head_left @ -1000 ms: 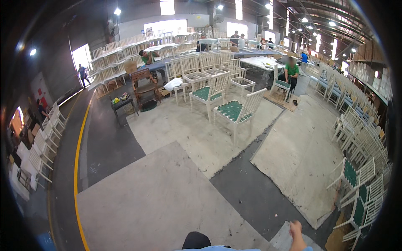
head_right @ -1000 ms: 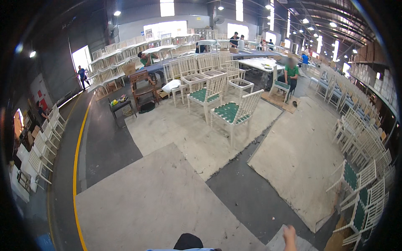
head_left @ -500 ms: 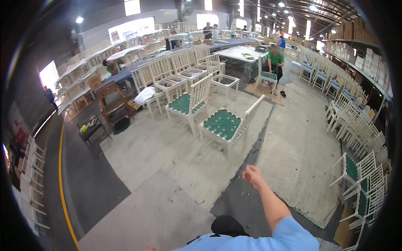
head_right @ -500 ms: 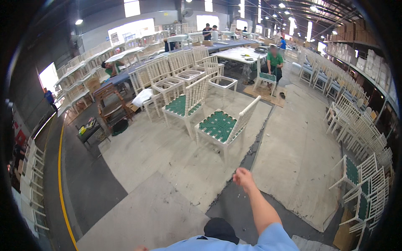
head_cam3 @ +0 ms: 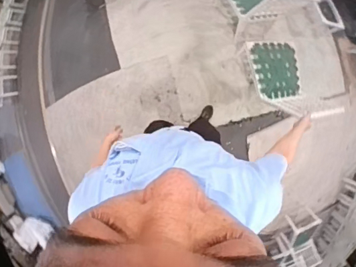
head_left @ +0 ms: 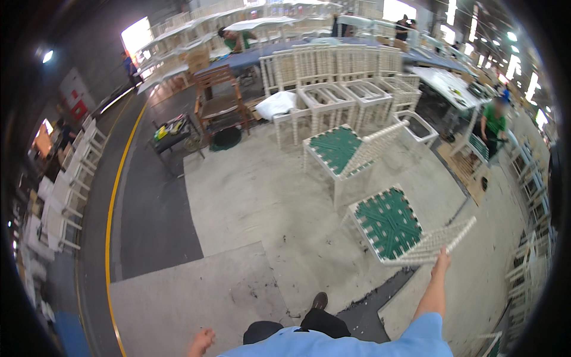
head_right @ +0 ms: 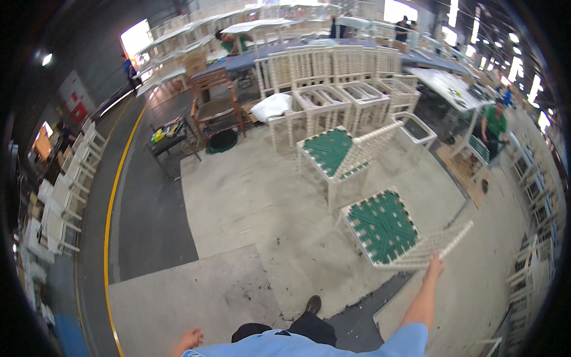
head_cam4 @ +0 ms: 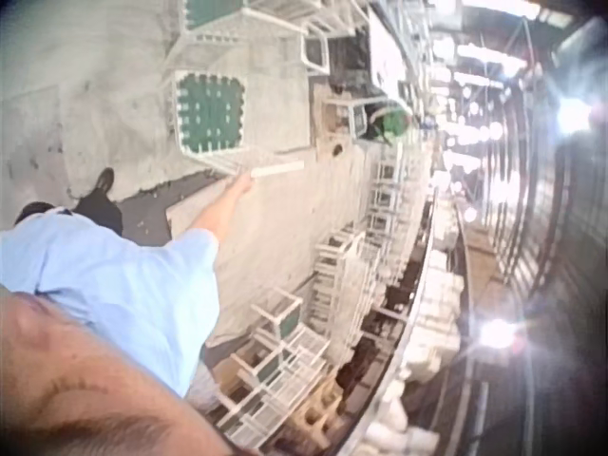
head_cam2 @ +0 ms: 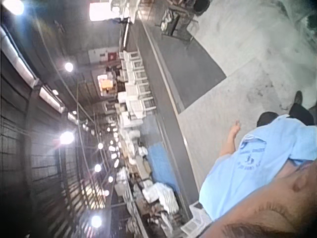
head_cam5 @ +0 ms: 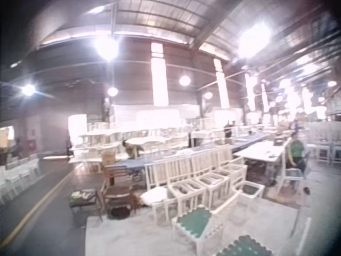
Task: The person wraps white wooden chairs with green woven seats in translucent plastic film using a handheld tape dispenser. They place the film over the seat, smooth it, and apply tape to secure it, repeating the process on multiple chairs and stacking the finished units.
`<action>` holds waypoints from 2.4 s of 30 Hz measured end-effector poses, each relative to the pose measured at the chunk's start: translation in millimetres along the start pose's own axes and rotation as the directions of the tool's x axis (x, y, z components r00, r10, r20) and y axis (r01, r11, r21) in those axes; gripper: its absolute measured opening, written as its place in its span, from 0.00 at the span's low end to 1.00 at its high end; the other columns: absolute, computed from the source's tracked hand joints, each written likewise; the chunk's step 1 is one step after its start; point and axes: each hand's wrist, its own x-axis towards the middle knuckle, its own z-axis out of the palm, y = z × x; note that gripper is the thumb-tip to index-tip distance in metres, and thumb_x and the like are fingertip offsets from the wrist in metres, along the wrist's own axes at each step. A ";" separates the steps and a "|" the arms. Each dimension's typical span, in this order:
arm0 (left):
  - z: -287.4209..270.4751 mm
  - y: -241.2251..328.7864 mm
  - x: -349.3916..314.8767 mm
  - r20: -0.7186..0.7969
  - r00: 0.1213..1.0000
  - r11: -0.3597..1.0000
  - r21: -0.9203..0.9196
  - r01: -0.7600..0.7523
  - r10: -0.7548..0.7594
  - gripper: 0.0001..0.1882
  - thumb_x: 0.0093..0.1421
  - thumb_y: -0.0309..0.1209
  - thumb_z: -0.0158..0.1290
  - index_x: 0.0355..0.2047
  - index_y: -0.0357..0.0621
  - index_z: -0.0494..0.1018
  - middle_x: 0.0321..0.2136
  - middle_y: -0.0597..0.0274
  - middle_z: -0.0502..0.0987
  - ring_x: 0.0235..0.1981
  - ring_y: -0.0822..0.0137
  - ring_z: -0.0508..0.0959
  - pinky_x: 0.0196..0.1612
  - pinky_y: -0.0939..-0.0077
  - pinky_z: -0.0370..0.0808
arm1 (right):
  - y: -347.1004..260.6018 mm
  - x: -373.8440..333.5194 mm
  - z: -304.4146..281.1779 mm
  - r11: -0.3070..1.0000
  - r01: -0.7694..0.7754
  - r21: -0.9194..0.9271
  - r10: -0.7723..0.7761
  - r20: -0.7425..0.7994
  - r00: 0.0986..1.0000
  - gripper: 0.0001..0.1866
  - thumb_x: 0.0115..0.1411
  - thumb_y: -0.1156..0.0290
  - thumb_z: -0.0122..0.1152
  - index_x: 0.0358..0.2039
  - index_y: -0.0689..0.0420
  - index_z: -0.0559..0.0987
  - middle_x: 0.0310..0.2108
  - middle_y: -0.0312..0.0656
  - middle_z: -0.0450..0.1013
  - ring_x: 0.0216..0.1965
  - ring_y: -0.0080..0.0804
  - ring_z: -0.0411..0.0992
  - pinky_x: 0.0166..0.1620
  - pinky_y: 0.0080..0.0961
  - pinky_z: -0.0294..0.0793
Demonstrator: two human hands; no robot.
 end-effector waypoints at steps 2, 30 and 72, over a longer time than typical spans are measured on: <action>-11.1 -3.6 3.6 0.134 0.967 0.926 0.286 -0.248 0.218 0.21 0.69 0.39 0.58 0.57 0.39 0.79 0.43 0.50 0.85 0.36 0.56 0.85 0.35 0.63 0.80 | -9.8 8.3 16.1 0.994 -0.111 0.007 0.111 -0.090 0.990 0.25 0.67 0.52 0.68 0.52 0.61 0.80 0.35 0.40 0.77 0.32 0.32 0.74 0.44 0.42 0.73; -443.3 610.6 521.9 -0.117 0.934 0.872 -0.335 -0.358 0.338 0.18 0.73 0.39 0.55 0.58 0.45 0.76 0.39 0.63 0.82 0.30 0.70 0.81 0.32 0.74 0.76 | -117.3 -338.4 367.2 0.916 -0.297 0.268 0.385 -0.388 0.837 0.19 0.70 0.54 0.63 0.25 0.47 0.69 0.17 0.33 0.62 0.16 0.33 0.64 0.22 0.41 0.69; -294.7 1467.3 925.0 0.417 0.398 -0.511 -0.204 -0.835 -0.817 0.17 0.69 0.42 0.55 0.36 0.39 0.79 0.29 0.45 0.80 0.31 0.56 0.79 0.40 0.58 0.76 | -256.0 -876.5 1243.3 0.544 -0.372 0.752 0.831 -0.423 0.360 0.43 0.56 0.86 0.60 0.73 0.49 0.64 0.28 0.37 0.72 0.22 0.29 0.72 0.40 0.36 0.82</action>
